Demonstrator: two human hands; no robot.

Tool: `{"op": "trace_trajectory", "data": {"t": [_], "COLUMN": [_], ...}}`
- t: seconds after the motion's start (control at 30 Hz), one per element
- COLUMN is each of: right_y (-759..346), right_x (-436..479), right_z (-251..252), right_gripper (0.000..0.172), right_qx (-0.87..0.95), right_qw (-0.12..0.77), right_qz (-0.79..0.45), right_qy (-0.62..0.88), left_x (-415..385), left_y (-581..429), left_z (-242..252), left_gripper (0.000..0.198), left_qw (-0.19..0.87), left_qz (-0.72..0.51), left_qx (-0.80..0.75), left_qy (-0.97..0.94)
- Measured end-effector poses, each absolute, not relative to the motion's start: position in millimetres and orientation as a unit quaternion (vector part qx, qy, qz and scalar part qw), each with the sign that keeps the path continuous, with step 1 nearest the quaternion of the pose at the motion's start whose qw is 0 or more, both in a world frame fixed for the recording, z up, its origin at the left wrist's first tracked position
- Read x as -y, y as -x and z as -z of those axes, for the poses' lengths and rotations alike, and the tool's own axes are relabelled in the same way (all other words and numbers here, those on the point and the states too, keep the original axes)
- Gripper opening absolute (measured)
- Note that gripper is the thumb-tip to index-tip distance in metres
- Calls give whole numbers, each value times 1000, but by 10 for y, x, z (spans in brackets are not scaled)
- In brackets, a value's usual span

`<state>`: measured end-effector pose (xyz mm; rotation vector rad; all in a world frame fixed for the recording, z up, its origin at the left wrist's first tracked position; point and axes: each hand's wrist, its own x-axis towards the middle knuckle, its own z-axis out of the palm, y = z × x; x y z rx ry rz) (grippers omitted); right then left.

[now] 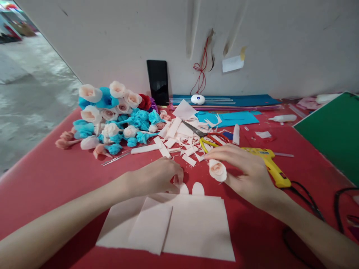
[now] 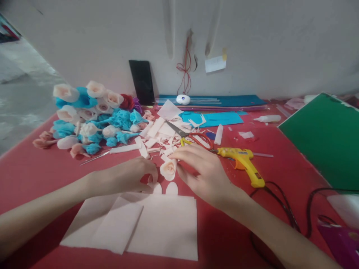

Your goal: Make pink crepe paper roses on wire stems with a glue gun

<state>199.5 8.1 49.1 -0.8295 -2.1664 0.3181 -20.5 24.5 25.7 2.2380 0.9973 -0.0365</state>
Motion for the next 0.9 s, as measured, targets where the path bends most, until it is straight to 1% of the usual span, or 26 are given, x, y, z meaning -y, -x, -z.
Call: {"op": "trace_trajectory", "data": {"t": [0.17,0.33,0.47,0.57,0.63,0.77,0.9], "right_y": [-1975,-1948,-1946,-1952,-1954,-1948,-1949], "right_x": [-70,-55,-46,-44,-43,-39,-43], "right_z": [-476,-468,-475,-474,-466,-456,-482], "right_gripper": [14,12,11,11,13,19,24], "right_qx": [850,840,838,837,833,825,824], "right_qw": [398,408,421,426,432,441,437], "right_qz": [-110,-118,-99,-100,-111,-132,-162], "right_qy": [328,338,332,328,327,328,321], "left_x": [-224,-202,-193,-178,-165,-138,-117], "left_y": [181,186,192,182,172,164,185], "left_z": [-267,-198,-144,-177,-217,-250,-239], "left_gripper": [8,15,14,20,22,12,15], "left_qw": [338,319,333,342,345,334,329], "left_qz": [15,-1,6,11,13,-3,-5], "left_qx": [-377,-401,-407,-404,-394,-381,-401], "left_qy": [-862,-859,-850,-848,-852,-862,-855]}}
